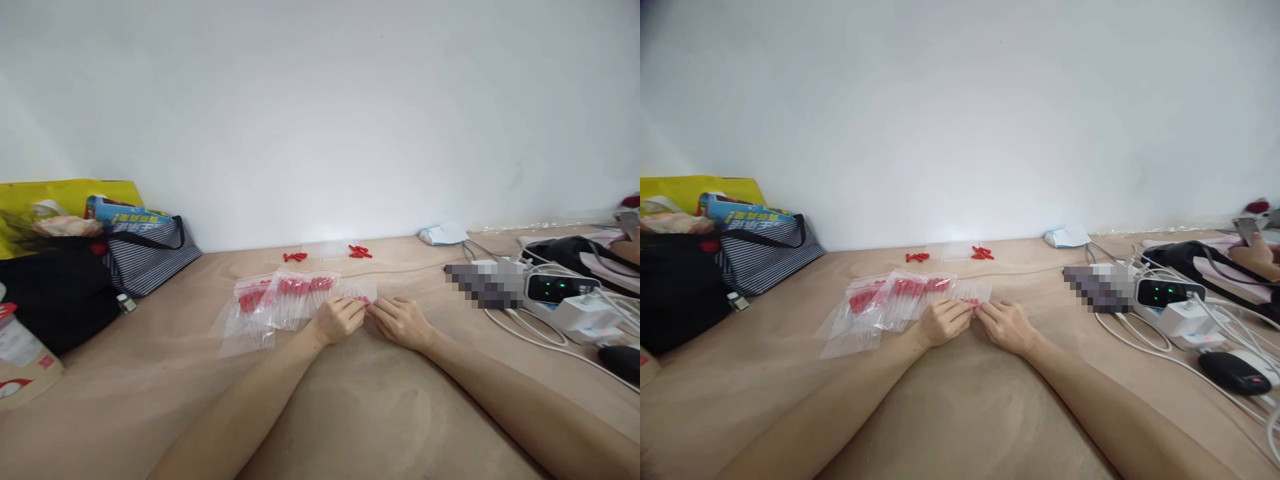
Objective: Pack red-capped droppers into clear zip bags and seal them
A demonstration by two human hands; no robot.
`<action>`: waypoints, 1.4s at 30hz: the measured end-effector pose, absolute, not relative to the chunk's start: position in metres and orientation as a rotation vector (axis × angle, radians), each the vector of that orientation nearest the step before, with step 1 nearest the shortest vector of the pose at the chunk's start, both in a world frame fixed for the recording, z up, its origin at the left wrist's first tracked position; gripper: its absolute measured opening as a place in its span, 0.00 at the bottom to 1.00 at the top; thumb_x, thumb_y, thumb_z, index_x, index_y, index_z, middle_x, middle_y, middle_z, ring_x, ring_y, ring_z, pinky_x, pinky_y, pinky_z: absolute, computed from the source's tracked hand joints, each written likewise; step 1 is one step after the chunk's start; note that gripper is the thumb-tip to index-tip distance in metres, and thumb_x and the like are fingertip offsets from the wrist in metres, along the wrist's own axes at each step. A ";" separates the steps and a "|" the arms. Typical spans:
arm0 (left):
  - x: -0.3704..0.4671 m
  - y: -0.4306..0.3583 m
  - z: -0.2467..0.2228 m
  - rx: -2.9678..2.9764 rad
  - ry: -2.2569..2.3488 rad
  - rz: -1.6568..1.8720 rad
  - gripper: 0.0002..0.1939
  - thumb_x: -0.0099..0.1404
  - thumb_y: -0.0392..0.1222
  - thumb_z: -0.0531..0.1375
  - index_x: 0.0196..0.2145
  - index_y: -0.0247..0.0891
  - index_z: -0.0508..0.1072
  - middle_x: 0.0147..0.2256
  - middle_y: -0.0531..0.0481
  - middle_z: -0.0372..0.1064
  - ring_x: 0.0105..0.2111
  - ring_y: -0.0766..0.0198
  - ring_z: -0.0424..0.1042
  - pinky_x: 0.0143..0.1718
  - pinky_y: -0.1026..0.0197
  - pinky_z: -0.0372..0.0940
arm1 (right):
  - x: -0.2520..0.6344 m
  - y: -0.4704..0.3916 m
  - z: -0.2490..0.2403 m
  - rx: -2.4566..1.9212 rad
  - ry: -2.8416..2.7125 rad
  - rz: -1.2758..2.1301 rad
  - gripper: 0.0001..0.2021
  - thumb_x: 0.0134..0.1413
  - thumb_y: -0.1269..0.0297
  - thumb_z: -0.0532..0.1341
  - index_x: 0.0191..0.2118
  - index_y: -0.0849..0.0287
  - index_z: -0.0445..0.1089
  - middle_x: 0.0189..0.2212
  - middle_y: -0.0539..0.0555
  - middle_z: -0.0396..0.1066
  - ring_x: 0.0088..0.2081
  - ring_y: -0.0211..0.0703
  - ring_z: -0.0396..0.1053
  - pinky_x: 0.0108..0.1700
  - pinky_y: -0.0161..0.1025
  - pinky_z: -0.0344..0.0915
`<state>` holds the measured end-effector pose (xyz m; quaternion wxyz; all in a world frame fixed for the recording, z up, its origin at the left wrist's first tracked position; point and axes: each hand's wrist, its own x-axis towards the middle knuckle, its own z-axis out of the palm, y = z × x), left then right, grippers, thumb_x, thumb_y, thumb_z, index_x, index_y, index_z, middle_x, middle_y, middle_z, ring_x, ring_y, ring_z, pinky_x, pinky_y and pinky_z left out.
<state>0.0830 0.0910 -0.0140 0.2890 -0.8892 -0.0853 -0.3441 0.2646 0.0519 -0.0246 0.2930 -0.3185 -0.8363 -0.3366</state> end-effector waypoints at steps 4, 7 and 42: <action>0.079 0.092 -0.010 -2.310 -0.272 -0.903 0.11 0.63 0.34 0.49 0.28 0.33 0.69 0.28 0.48 0.71 0.28 0.66 0.70 0.25 0.64 0.63 | 0.267 0.053 -0.026 -0.884 -2.178 -0.867 0.09 0.54 0.72 0.50 0.31 0.61 0.67 0.25 0.52 0.67 0.23 0.32 0.60 0.24 0.33 0.49; 0.076 0.094 -0.007 -2.287 -0.292 -0.908 0.09 0.62 0.33 0.50 0.28 0.33 0.69 0.28 0.48 0.71 0.27 0.66 0.70 0.26 0.64 0.63 | 0.268 0.054 -0.026 -0.894 -2.158 -0.833 0.08 0.54 0.72 0.50 0.31 0.61 0.66 0.25 0.52 0.67 0.23 0.32 0.60 0.24 0.32 0.50; 0.049 0.095 -0.020 -2.483 -0.955 -1.034 0.09 0.61 0.39 0.52 0.38 0.36 0.69 0.40 0.43 0.68 0.43 0.56 0.65 0.43 0.50 0.63 | 0.326 0.071 -0.033 -1.257 -2.036 -0.637 0.12 0.56 0.67 0.49 0.28 0.60 0.67 0.27 0.52 0.68 0.24 0.33 0.63 0.25 0.30 0.53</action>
